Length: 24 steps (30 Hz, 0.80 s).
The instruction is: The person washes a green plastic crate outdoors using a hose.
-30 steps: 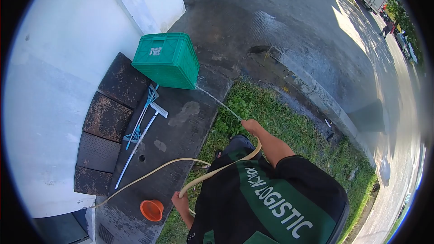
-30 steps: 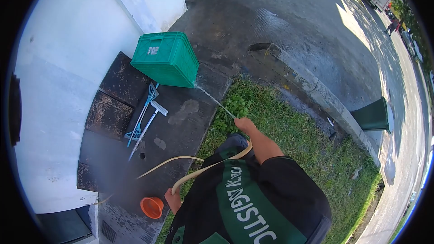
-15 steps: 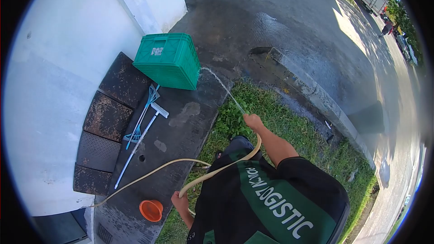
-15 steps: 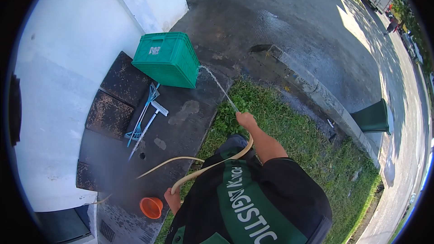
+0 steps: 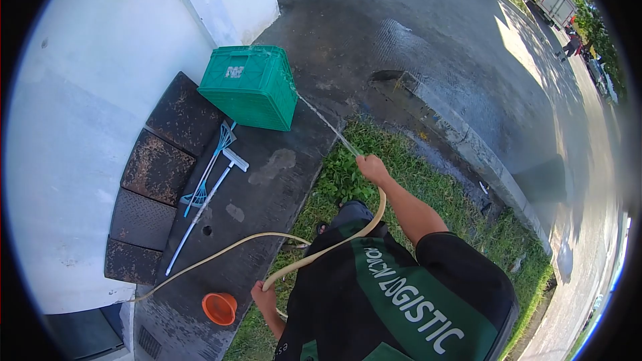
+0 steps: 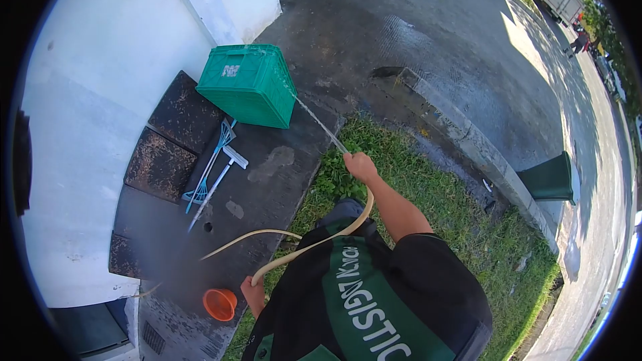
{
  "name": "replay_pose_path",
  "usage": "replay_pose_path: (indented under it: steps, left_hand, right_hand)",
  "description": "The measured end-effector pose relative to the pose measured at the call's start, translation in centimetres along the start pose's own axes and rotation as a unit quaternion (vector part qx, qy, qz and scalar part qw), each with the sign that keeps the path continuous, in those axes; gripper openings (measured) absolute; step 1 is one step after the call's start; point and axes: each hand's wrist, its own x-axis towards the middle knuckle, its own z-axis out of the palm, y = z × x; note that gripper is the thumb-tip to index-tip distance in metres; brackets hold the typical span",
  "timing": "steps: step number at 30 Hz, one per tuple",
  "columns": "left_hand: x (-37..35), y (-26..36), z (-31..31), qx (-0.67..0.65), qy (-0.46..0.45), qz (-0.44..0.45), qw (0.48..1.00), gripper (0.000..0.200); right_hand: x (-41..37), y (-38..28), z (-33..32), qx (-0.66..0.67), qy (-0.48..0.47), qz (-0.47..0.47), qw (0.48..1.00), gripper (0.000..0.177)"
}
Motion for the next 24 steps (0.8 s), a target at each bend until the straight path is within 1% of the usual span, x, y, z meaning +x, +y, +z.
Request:
replay_pose_path:
  steps: [2, 4, 5, 7, 13, 14, 16, 17, 19, 20, 21, 22, 24]
  left_hand:
    - [-0.2, 0.4, -0.2, 0.001, 0.004, -0.004, 1.0, 0.027]
    - [-0.6, 1.3, -0.4, 0.006, 0.004, -0.026, 1.0, 0.027]
    - [-0.6, 0.9, -0.3, 0.006, 0.002, -0.028, 1.0, 0.027]
    - [-0.4, 0.0, -0.1, -0.006, -0.001, -0.024, 1.0, 0.026]
    - [-0.9, 0.6, -0.1, -0.019, 0.003, -0.019, 1.0, 0.023]
    - [-0.7, 0.3, 0.2, -0.023, -0.01, -0.015, 1.0, 0.023]
    - [-0.5, -0.6, 0.1, -0.041, -0.013, -0.008, 0.999, 0.023]
    - [-0.5, -0.3, 0.0, -0.026, -0.01, -0.002, 1.0, 0.022]
    - [-0.4, -0.5, 0.1, -0.03, -0.007, -0.006, 1.0, 0.021]
    - [-0.4, -0.6, 0.0, -0.032, -0.008, -0.011, 0.999, 0.02]
    - [-0.5, -0.6, 0.1, -0.032, -0.007, -0.012, 0.999, 0.02]
    - [-0.4, -0.5, 0.1, -0.021, -0.008, -0.004, 1.0, 0.02]
    - [-0.2, -0.4, 0.3, -0.009, -0.013, 0.006, 1.0, 0.02]
  right_hand:
    - [0.0, -0.3, 0.2, 0.001, 0.001, -0.011, 1.0, 0.055]
    - [-0.3, -0.6, -0.1, 0.004, 0.026, 0.006, 1.0, 0.056]
    - [-0.2, -0.4, 0.0, 0.001, 0.026, 0.008, 1.0, 0.056]
    - [-0.1, 0.0, 0.0, -0.008, 0.014, 0.041, 0.999, 0.057]
    - [-0.3, -0.4, -0.4, -0.01, 0.002, 0.055, 0.998, 0.059]
    - [0.0, 0.2, -0.1, -0.013, 0.012, 0.064, 0.998, 0.059]
    - [0.8, 1.4, 1.3, -0.017, 0.098, 0.042, 0.994, 0.055]
    - [0.6, 1.3, 0.8, -0.017, 0.101, 0.042, 0.994, 0.055]
    - [0.4, 0.7, 0.5, -0.008, 0.051, 0.043, 0.998, 0.055]
    - [0.2, 0.3, 0.1, -0.008, 0.049, 0.042, 0.998, 0.055]
    - [-0.1, -0.1, -0.6, -0.009, 0.015, 0.059, 0.998, 0.054]
    - [-0.3, -0.3, -1.0, -0.008, -0.019, 0.077, 0.997, 0.059]
    - [-0.2, 0.2, -1.1, -0.012, -0.02, 0.087, 0.996, 0.059]
